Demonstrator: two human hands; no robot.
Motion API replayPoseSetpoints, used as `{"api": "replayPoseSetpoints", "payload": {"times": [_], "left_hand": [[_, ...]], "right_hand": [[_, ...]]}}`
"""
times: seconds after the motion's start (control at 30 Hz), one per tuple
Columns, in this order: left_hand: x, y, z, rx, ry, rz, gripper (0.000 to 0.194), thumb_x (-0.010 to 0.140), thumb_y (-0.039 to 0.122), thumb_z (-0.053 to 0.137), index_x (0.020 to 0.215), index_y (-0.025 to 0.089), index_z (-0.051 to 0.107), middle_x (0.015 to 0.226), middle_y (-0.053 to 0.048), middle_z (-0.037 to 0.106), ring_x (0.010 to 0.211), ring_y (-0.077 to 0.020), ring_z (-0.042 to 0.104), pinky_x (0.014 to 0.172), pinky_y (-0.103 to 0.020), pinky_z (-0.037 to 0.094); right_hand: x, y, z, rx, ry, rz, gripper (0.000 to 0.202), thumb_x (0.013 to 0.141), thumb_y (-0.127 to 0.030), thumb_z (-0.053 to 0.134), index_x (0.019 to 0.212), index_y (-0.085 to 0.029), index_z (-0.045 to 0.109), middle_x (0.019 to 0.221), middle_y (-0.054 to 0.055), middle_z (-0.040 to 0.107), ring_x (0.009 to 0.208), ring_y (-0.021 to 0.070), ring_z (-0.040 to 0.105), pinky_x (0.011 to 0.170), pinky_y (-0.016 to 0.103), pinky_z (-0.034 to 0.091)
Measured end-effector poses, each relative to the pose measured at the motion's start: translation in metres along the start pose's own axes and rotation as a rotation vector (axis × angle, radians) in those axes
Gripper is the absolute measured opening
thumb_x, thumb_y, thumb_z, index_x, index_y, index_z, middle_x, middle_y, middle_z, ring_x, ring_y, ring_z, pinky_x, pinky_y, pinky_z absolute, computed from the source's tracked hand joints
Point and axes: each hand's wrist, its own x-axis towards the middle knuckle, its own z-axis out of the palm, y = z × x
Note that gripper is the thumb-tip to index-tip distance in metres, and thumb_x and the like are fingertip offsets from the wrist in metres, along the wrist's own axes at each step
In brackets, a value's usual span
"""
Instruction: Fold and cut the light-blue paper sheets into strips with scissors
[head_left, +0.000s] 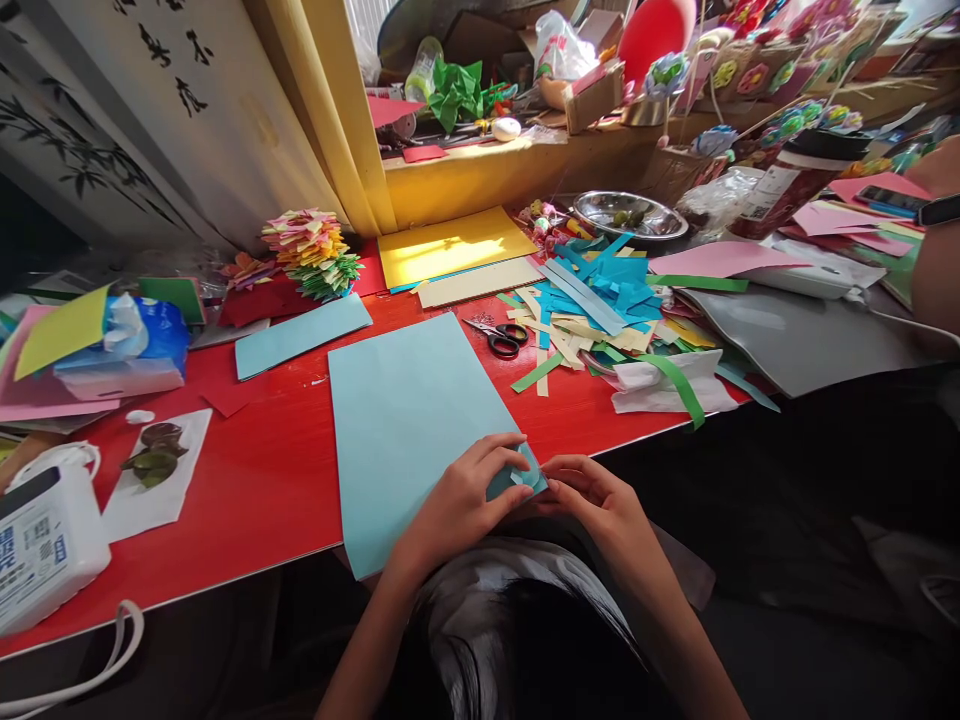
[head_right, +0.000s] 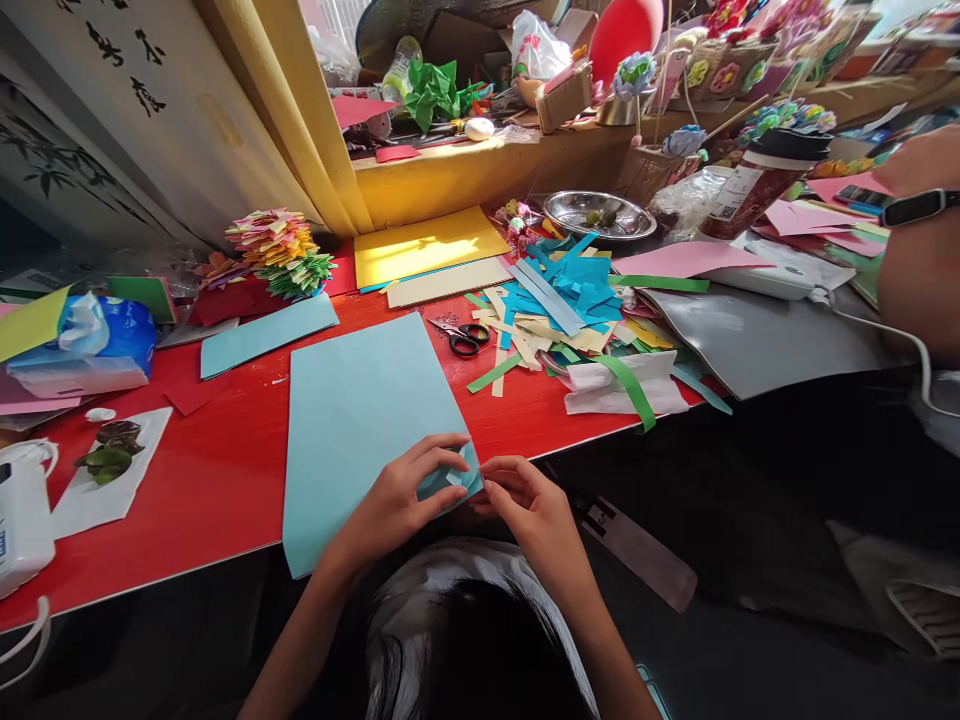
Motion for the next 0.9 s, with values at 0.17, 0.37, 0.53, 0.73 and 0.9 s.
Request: {"api": "replayPoseSetpoints", "payload": {"times": [0.17, 0.37, 0.53, 0.73, 0.9], "left_hand": [[-0.002, 0.001, 0.002, 0.028, 0.043, 0.045, 0.024, 0.086, 0.017, 0.043, 0.106, 0.023, 0.054, 0.123, -0.003, 0.051, 0.114, -0.015, 0.047, 0.097, -0.03, 0.039], [-0.005, -0.001, 0.008, 0.176, 0.059, 0.098, 0.021, 0.085, 0.018, 0.045, 0.101, 0.023, 0.057, 0.124, -0.005, 0.05, 0.114, -0.0166, 0.048, 0.094, -0.031, 0.042], [-0.005, -0.002, 0.01, 0.183, 0.075, 0.102, 0.017, 0.083, 0.027, 0.052, 0.098, 0.021, 0.053, 0.121, -0.006, 0.052, 0.112, -0.0171, 0.048, 0.092, -0.031, 0.042], [-0.002, 0.001, 0.004, 0.09, 0.041, 0.045, 0.012, 0.083, 0.025, 0.053, 0.094, 0.022, 0.054, 0.12, -0.004, 0.053, 0.112, -0.017, 0.049, 0.095, -0.031, 0.041], [-0.001, 0.001, 0.003, 0.058, 0.041, 0.03, 0.01, 0.083, 0.025, 0.053, 0.092, 0.021, 0.055, 0.118, -0.004, 0.053, 0.111, -0.0167, 0.049, 0.096, -0.03, 0.04]], "right_hand": [[0.0, 0.001, 0.001, 0.036, 0.006, 0.024, 0.02, 0.075, -0.034, 0.063, 0.088, -0.02, 0.057, 0.089, 0.003, 0.063, 0.082, 0.0187, 0.063, 0.074, 0.032, 0.055], [-0.001, 0.001, 0.002, 0.04, -0.014, 0.018, 0.017, 0.076, -0.034, 0.062, 0.085, -0.02, 0.058, 0.088, 0.003, 0.063, 0.082, 0.0184, 0.063, 0.076, 0.031, 0.054], [0.0, 0.002, 0.003, 0.06, 0.009, 0.005, 0.019, 0.075, -0.033, 0.064, 0.087, -0.02, 0.059, 0.086, 0.002, 0.063, 0.079, 0.017, 0.062, 0.074, 0.03, 0.054], [0.001, 0.003, 0.003, 0.067, 0.019, 0.03, 0.024, 0.074, -0.035, 0.065, 0.091, -0.02, 0.06, 0.091, 0.004, 0.066, 0.082, 0.0185, 0.064, 0.076, 0.031, 0.053], [0.0, 0.001, 0.002, 0.06, -0.007, 0.019, 0.022, 0.075, -0.035, 0.063, 0.091, -0.02, 0.06, 0.095, 0.004, 0.066, 0.085, 0.0192, 0.063, 0.077, 0.033, 0.053]]}}
